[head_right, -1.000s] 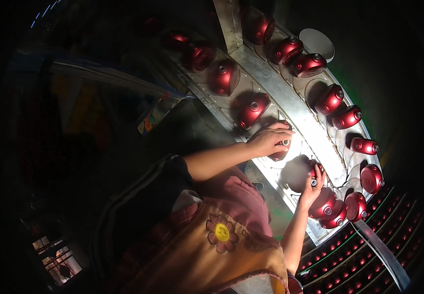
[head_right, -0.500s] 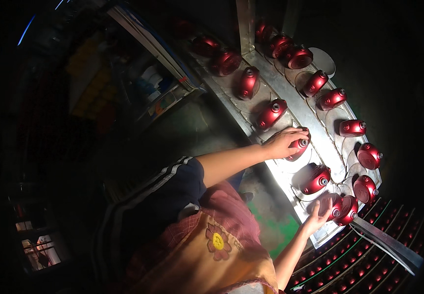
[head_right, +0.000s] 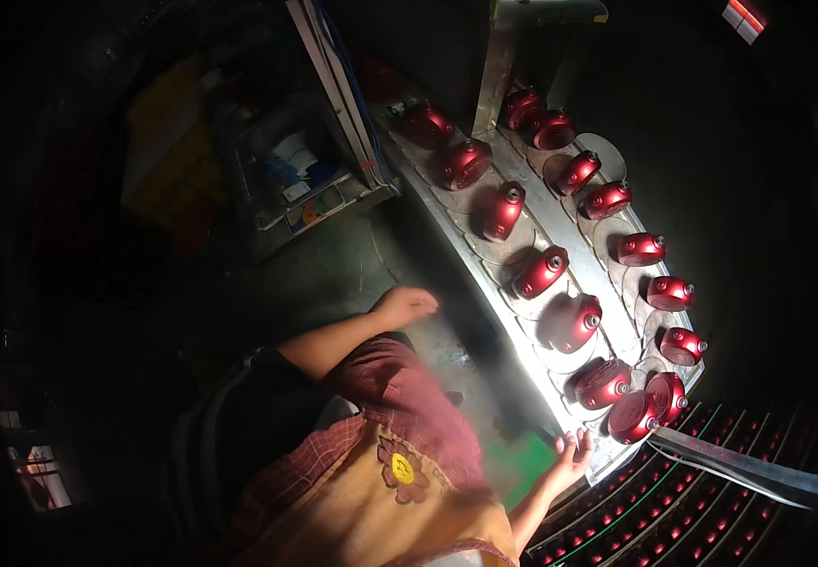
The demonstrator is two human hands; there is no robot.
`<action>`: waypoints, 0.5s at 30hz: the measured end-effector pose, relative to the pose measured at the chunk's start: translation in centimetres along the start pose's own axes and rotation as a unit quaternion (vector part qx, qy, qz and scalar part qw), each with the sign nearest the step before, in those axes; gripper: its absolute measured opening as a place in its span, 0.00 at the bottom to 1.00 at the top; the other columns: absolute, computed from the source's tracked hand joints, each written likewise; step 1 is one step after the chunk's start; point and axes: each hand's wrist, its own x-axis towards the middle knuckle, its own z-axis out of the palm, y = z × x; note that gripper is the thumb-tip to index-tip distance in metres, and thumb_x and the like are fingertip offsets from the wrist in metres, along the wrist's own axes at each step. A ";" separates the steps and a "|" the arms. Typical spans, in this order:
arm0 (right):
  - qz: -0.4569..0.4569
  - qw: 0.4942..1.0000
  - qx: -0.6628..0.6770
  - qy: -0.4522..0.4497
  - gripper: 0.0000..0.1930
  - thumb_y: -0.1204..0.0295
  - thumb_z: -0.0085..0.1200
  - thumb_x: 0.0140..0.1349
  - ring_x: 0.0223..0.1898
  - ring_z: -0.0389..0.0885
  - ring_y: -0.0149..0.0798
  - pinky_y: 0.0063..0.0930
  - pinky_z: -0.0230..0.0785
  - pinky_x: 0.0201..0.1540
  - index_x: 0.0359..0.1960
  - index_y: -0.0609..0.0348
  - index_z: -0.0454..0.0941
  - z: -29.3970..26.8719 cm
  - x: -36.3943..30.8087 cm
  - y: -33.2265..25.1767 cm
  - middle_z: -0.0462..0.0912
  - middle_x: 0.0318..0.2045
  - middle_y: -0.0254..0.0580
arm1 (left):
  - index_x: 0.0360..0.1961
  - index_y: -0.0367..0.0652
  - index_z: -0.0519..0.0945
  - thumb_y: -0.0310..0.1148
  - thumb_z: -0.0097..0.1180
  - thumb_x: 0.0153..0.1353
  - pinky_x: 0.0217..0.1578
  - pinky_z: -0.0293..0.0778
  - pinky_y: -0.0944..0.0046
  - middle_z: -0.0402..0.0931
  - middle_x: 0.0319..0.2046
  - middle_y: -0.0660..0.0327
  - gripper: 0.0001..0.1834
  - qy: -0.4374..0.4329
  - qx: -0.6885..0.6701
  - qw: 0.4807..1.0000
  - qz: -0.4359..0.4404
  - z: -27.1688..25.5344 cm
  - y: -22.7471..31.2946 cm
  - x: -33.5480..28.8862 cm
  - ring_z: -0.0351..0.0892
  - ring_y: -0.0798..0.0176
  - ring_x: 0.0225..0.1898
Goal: The person repeatedly picks up red plastic containers from a rack and places them into a metal tray with circular indentations. They handle the containers one at a time, moving between the rack and the tray throughout the clip.
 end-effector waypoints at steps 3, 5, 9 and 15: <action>0.055 0.998 -0.008 -0.021 0.21 0.77 0.50 0.67 0.49 0.77 0.38 0.26 0.74 0.45 0.62 0.64 0.67 1.2 -0.8 -0.7 0.73 0.56 0.49 | 0.42 0.38 0.83 0.24 0.57 0.62 0.32 0.75 0.70 0.84 0.36 0.62 0.08 0.224 0.016 0.974 0.013 -10.2 -2.4 -0.8 0.80 0.71 0.32; 0.096 0.992 0.002 -0.076 0.20 0.77 0.51 0.67 0.47 0.77 0.36 0.24 0.74 0.44 0.60 0.65 0.67 5.3 -1.9 -0.5 0.74 0.53 0.46 | 0.40 0.44 0.83 0.24 0.54 0.62 0.22 0.68 0.73 0.81 0.34 0.67 0.08 0.365 0.061 0.928 0.035 -21.7 -4.8 -2.4 0.74 0.74 0.25; 0.138 0.975 -0.035 -0.173 0.17 0.75 0.54 0.65 0.44 0.78 0.32 0.29 0.73 0.43 0.56 0.58 0.70 14.9 -4.6 -3.1 0.77 0.46 0.36 | 0.39 0.43 0.83 0.32 0.57 0.60 0.26 0.72 0.58 0.79 0.28 0.58 0.08 0.500 -0.085 0.858 -0.088 -40.4 -12.2 -2.2 0.77 0.61 0.26; 0.157 0.924 -0.231 -0.262 0.15 0.75 0.52 0.66 0.43 0.78 0.31 0.24 0.74 0.41 0.54 0.64 0.73 28.2 -9.5 -8.6 0.78 0.45 0.40 | 0.38 0.39 0.82 0.42 0.52 0.64 0.37 0.76 0.48 0.81 0.31 0.50 0.17 0.435 0.123 0.830 -0.325 -50.6 -18.0 4.5 0.82 0.47 0.33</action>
